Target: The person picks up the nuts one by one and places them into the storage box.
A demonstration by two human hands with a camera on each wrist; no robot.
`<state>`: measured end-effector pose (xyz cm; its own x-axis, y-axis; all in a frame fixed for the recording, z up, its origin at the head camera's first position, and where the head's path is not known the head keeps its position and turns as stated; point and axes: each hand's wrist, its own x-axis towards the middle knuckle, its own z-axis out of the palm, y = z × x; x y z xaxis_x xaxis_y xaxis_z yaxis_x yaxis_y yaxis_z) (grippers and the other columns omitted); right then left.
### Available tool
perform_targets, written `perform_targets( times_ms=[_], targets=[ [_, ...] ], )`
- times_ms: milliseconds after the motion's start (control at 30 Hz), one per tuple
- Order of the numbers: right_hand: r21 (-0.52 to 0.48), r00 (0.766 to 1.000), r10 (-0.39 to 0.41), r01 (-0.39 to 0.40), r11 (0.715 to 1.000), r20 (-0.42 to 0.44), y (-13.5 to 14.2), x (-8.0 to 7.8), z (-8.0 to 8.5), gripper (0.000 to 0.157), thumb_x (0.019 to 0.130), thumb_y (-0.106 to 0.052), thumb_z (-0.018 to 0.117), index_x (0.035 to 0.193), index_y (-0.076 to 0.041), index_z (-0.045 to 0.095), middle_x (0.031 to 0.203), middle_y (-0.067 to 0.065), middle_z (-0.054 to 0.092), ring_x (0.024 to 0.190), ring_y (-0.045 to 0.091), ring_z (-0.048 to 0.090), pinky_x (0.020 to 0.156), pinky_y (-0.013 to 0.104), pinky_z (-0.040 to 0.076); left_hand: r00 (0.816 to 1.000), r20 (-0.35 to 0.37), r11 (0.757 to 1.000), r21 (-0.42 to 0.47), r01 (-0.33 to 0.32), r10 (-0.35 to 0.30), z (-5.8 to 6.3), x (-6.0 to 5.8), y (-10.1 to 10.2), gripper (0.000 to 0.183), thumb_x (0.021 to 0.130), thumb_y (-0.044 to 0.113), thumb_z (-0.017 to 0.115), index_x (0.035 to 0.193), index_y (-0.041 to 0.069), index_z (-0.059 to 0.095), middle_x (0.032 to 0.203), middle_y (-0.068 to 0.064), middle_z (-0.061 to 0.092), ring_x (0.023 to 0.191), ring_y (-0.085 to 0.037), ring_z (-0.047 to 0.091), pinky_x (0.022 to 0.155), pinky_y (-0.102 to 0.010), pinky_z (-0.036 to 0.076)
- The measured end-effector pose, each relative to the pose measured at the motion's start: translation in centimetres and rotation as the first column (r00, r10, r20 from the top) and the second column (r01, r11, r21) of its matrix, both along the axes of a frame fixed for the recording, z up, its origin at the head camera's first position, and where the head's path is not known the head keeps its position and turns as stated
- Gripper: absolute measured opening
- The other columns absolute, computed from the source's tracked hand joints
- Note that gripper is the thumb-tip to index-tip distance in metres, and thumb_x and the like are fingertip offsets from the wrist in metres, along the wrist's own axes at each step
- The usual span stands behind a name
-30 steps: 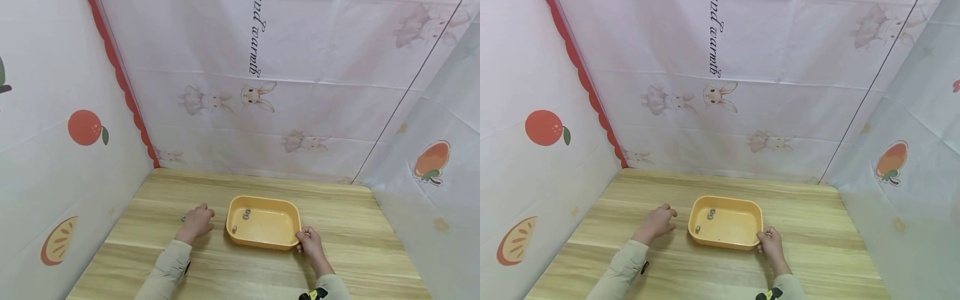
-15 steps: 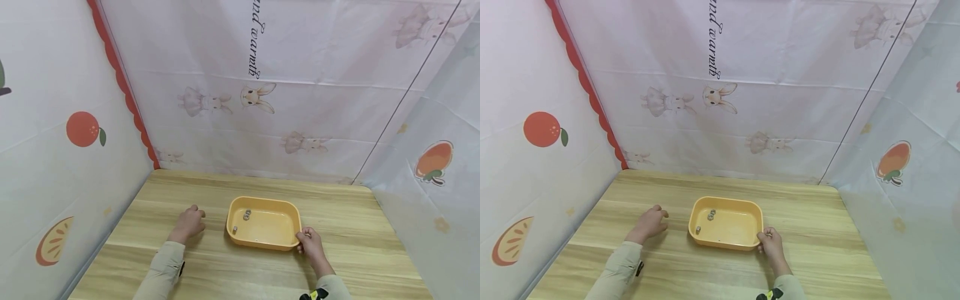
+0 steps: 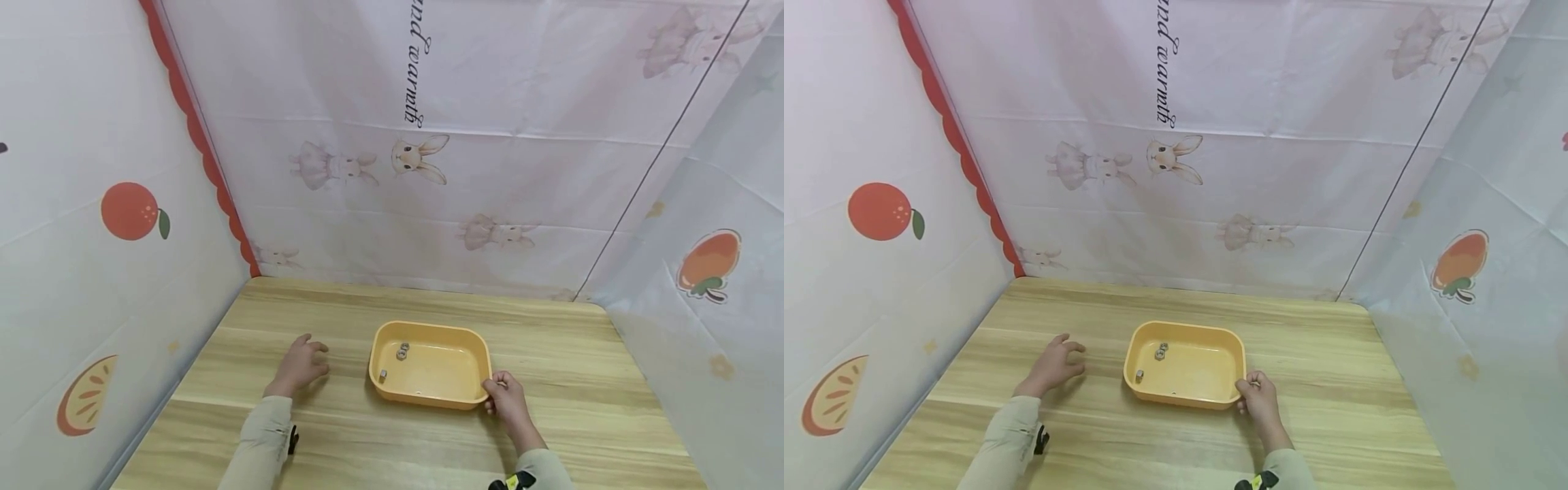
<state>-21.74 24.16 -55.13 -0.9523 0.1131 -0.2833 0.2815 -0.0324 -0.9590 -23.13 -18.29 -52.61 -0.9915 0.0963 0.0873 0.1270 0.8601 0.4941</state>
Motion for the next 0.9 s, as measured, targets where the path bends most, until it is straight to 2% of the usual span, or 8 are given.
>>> perform_targets(
  times_ms=[167,300,367,533,600,767,900],
  targets=[
    [0.001,1.000,0.001,-0.001,1.000,0.002,-0.1,0.0,0.1,0.017,0.083,-0.001,0.057,0.084,-0.005,0.041,0.059,0.002,0.048,0.049,0.012,0.046,0.043,0.022,0.040,0.999,0.017,0.991,0.124,-0.050,0.049,-1.1,-0.3,-0.7,0.042,0.074,0.014,0.074,0.112,0.000,0.063,0.135,-0.035,0.034,0.122,-0.049,0.033,0.092,-0.062,0.035],
    [0.004,1.000,0.000,0.000,1.000,0.003,-0.1,0.0,0.1,0.016,0.083,-0.001,0.057,0.083,-0.005,0.041,0.059,0.002,0.048,0.049,0.012,0.046,0.043,0.022,0.040,0.992,0.064,0.962,0.247,-0.120,0.107,-1.6,-0.3,-1.1,0.051,0.074,0.011,0.075,0.120,-0.004,0.057,0.137,-0.037,0.028,0.115,-0.049,0.041,0.089,-0.060,0.039],
    [0.000,1.000,0.002,-0.002,1.000,0.010,0.0,-0.1,-0.1,0.016,0.083,-0.001,0.056,0.084,-0.005,0.041,0.059,0.003,0.048,0.049,0.012,0.047,0.043,0.023,0.041,0.988,0.084,0.946,0.289,-0.149,0.130,-1.9,-0.3,-1.3,0.054,0.073,0.009,0.076,0.121,-0.006,0.054,0.136,-0.038,0.027,0.114,-0.050,0.041,0.089,-0.059,0.039],
    [0.004,1.000,0.006,-0.006,1.000,0.013,0.0,0.0,-0.1,0.016,0.084,-0.001,0.057,0.083,-0.004,0.041,0.059,0.004,0.049,0.049,0.013,0.047,0.043,0.024,0.041,0.979,0.110,0.924,0.326,-0.198,0.172,-2.4,-0.4,-1.6,0.056,0.070,0.005,0.076,0.120,-0.007,0.055,0.126,-0.034,0.040,0.113,-0.047,0.041,0.091,-0.057,0.038],
    [0.011,1.000,0.004,-0.004,1.000,0.005,-0.1,0.1,0.1,0.017,0.083,-0.001,0.057,0.082,-0.005,0.041,0.059,0.004,0.049,0.049,0.013,0.047,0.043,0.023,0.041,0.976,0.119,0.917,0.336,-0.212,0.182,-2.3,-0.5,-1.6,0.055,0.069,0.005,0.076,0.119,-0.006,0.056,0.121,-0.031,0.046,0.108,-0.043,0.045,0.090,-0.055,0.039],
    [0.007,1.000,-0.002,0.002,1.000,0.004,-0.1,0.2,0.2,0.017,0.083,-0.002,0.057,0.083,-0.005,0.040,0.060,0.004,0.049,0.049,0.012,0.047,0.043,0.022,0.041,0.969,0.133,0.902,0.356,-0.244,0.209,-2.0,-0.5,-1.7,0.054,0.067,0.000,0.075,0.118,-0.007,0.057,0.113,-0.027,0.051,0.099,-0.039,0.050,0.084,-0.052,0.043],
    [0.006,1.000,0.000,0.000,1.000,0.007,-0.2,0.2,0.3,0.017,0.082,-0.001,0.057,0.083,-0.005,0.040,0.060,0.004,0.049,0.049,0.012,0.047,0.043,0.022,0.040,0.962,0.130,0.892,0.363,-0.271,0.239,-2.3,-0.6,-2.0,0.051,0.064,-0.005,0.074,0.113,-0.008,0.060,0.107,-0.026,0.055,0.096,-0.038,0.052,0.085,-0.052,0.043]
  ],
)
